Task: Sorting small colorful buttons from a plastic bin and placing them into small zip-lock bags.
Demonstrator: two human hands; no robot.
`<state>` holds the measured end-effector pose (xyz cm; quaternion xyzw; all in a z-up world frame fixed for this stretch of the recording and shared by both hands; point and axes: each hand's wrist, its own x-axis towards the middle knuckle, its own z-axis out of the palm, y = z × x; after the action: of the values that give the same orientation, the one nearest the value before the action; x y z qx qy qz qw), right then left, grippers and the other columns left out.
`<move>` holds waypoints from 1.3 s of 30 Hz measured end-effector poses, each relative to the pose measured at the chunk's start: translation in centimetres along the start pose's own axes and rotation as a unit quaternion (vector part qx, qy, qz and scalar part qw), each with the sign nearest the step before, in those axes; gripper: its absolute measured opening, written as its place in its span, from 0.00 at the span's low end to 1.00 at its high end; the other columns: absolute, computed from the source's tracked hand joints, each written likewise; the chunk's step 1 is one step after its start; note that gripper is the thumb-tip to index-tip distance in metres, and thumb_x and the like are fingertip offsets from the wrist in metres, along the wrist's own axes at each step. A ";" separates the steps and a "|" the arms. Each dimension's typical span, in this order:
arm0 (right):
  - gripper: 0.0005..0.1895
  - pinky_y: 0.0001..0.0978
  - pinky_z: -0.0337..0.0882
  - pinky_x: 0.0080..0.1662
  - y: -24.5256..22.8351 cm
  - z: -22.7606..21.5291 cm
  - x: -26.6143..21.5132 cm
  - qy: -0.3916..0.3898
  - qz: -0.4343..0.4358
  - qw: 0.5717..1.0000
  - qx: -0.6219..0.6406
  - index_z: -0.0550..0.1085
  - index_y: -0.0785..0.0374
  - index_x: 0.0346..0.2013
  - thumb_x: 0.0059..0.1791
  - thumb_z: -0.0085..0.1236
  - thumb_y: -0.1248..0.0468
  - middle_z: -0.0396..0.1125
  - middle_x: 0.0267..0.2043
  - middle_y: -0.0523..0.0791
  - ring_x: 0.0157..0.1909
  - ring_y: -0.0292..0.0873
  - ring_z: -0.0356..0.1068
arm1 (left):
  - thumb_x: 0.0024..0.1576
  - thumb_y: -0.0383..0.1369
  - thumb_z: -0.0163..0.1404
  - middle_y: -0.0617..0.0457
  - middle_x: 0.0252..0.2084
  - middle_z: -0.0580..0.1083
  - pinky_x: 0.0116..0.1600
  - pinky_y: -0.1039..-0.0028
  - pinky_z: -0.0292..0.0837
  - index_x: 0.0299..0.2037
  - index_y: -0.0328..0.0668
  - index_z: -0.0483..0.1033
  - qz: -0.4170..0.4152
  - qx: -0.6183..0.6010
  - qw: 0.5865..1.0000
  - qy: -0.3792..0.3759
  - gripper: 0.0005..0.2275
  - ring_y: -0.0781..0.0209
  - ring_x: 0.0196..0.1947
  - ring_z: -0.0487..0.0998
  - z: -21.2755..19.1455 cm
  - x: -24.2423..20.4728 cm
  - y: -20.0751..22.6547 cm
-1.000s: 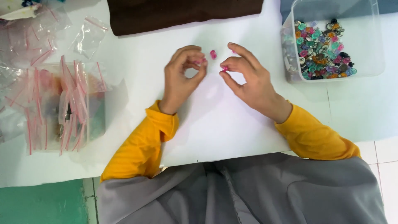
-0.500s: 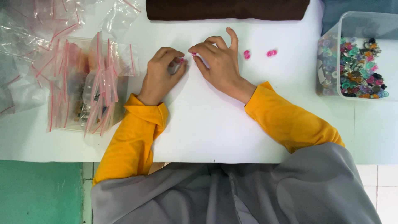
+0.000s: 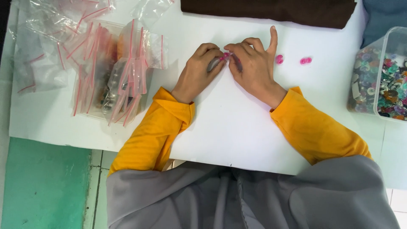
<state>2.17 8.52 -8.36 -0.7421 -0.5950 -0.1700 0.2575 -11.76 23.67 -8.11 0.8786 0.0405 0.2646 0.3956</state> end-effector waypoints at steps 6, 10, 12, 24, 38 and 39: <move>0.11 0.66 0.34 0.72 -0.4 -0.4 0.1 0.012 -0.004 1.000 0.005 0.81 0.58 0.52 0.55 0.58 0.69 0.75 0.42 0.38 0.54 0.46 0.69 | 0.63 0.24 0.50 0.46 0.50 0.69 0.55 0.69 0.77 0.50 0.34 0.73 0.028 0.024 0.998 0.041 0.08 0.54 0.49 0.76 -0.8 -0.1 0.7; 0.09 0.68 0.34 0.72 -1.2 -0.8 0.2 0.026 -0.024 0.999 0.014 0.81 0.59 0.50 0.57 0.57 0.69 0.75 0.45 0.40 0.55 0.47 0.68 | 0.61 0.22 0.48 0.45 0.48 0.71 0.51 0.66 0.75 0.50 0.32 0.73 0.022 0.072 0.995 0.059 0.09 0.51 0.46 0.76 -0.8 -1.0 0.0; 0.07 0.66 0.35 0.73 -1.7 -1.0 0.4 0.041 -0.050 0.998 -0.010 0.82 0.56 0.48 0.58 0.58 0.68 0.77 0.48 0.39 0.57 0.47 0.68 | 0.59 0.21 0.47 0.43 0.51 0.71 0.48 0.60 0.73 0.54 0.35 0.72 -0.028 0.147 0.987 0.054 0.12 0.46 0.44 0.75 -0.4 -2.0 -0.2; 0.07 0.71 0.42 0.69 -5.1 0.7 2.6 0.049 -0.138 0.989 -0.026 0.80 0.55 0.46 0.54 0.63 0.68 0.74 0.55 0.41 0.57 0.50 0.69 | 0.58 0.28 0.55 0.42 0.45 0.73 0.49 0.67 0.73 0.67 0.43 0.60 -0.191 0.478 0.850 0.112 0.26 0.49 0.38 0.74 -1.6 -6.0 -1.7; 0.22 0.59 0.54 0.71 -10.5 9.3 9.6 -0.112 -0.047 0.986 0.119 0.63 0.69 0.67 0.58 0.51 0.68 0.50 0.71 0.64 0.72 0.69 0.51 | 0.63 0.37 0.49 0.30 0.67 0.57 0.62 0.46 0.65 0.68 0.41 0.60 -0.308 0.464 0.821 0.123 0.24 0.31 0.52 0.73 -6.3 -6.8 -6.7; 0.25 0.59 0.51 0.75 -10.8 10.4 10.0 -0.129 -0.024 0.981 0.141 0.58 0.70 0.71 0.59 0.48 0.67 0.43 0.74 0.67 0.75 0.72 0.47 | 0.64 0.37 0.46 0.26 0.75 0.48 0.67 0.44 0.61 0.71 0.42 0.58 -0.318 0.428 0.838 0.111 0.25 0.30 0.52 0.76 -5.8 -6.3 -7.5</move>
<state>-6.49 24.30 -9.25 -0.6994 -0.6589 0.0067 0.2768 -19.02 30.87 -13.05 0.8636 0.4710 0.1764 0.0353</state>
